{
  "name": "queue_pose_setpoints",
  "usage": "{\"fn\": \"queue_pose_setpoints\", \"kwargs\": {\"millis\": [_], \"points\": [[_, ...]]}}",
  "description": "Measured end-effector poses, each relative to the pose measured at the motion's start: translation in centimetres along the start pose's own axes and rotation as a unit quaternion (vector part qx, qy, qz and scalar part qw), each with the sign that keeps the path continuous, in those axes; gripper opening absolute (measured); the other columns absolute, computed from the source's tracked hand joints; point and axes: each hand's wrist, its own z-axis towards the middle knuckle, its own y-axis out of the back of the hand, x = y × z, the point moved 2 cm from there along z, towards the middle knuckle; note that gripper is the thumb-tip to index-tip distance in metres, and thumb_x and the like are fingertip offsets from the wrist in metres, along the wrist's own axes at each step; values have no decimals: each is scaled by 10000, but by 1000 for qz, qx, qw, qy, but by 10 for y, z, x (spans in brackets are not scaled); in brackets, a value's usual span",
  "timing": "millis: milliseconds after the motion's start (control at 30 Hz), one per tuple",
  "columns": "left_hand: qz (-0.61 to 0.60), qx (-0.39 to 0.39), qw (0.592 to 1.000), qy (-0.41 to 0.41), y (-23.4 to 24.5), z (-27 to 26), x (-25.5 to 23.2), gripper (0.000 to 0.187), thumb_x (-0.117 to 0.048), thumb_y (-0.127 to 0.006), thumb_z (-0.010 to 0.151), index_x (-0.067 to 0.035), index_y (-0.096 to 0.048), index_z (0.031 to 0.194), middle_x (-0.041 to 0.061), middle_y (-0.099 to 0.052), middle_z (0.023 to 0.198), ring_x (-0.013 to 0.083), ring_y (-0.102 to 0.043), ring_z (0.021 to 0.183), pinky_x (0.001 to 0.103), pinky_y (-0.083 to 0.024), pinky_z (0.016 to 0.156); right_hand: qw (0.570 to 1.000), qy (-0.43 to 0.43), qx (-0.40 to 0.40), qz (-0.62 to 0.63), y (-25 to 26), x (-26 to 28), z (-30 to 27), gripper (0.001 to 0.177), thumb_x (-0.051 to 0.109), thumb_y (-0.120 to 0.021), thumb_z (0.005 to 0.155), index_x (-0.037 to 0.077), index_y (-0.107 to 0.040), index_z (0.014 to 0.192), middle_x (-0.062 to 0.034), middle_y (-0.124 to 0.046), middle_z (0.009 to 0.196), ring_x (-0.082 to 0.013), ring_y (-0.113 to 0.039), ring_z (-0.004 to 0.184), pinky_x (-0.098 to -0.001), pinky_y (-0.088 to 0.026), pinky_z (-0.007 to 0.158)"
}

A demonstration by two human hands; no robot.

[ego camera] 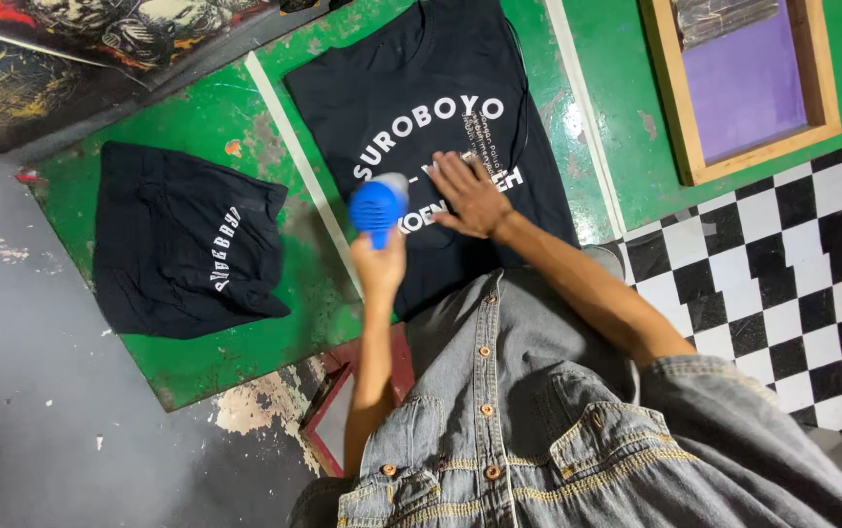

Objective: The person uses a squeegee to apply purple ink through a screen printing frame onto a black t-shirt. After removing the frame, the person uses a blue hairdryer to dry the printed design on the t-shirt.

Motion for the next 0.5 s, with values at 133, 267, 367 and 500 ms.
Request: {"fn": "queue_pose_setpoints", "kwargs": {"millis": [133, 267, 367, 500], "points": [[52, -99, 993, -44, 78, 22, 51, 347, -146, -817, 757, -149, -566, 517, 50, -531, 479, 195, -518, 458, 306, -383, 509, 979, 18, -193, -65, 19, -40, -35, 848, 712, -373, 1013, 97, -361, 1596, -178, -298, 1669, -337, -314, 1523, -563, -285, 1174], [8, -141, 990, -10, 116, 27, 49, 323, -121, -759, 800, -178, -560, 553, -27, -540, 512, 79, -529, 507, 229, -414, 580, 992, -49, -115, -28, 22, -52, -44, 870, 703, -340, 1010, 123, -237, 1649, -182, -198, 1699, -351, -219, 1556, -585, -209, 1222], [30, -122, 992, -17, 82, 18, 48, 323, -78, -783, 805, -137, -584, 558, 35, -504, 506, 158, -482, 478, 283, -359, 520, 991, -24, -127, -39, 28, -28, -25, 874, 721, -328, 1016, 117, -250, 1643, -224, -232, 1674, -374, -256, 1537, -610, -225, 1202], [-3, -64, 998, 23, 6, -7, -29, 334, -128, -810, 743, -156, -594, 491, -13, -516, 448, 146, -481, 409, 282, -366, 469, 981, 35, -188, -22, -11, 13, 27, 868, 739, -345, 1008, 113, -346, 1609, -236, -305, 1640, -390, -320, 1505, -615, -245, 1169]]}}
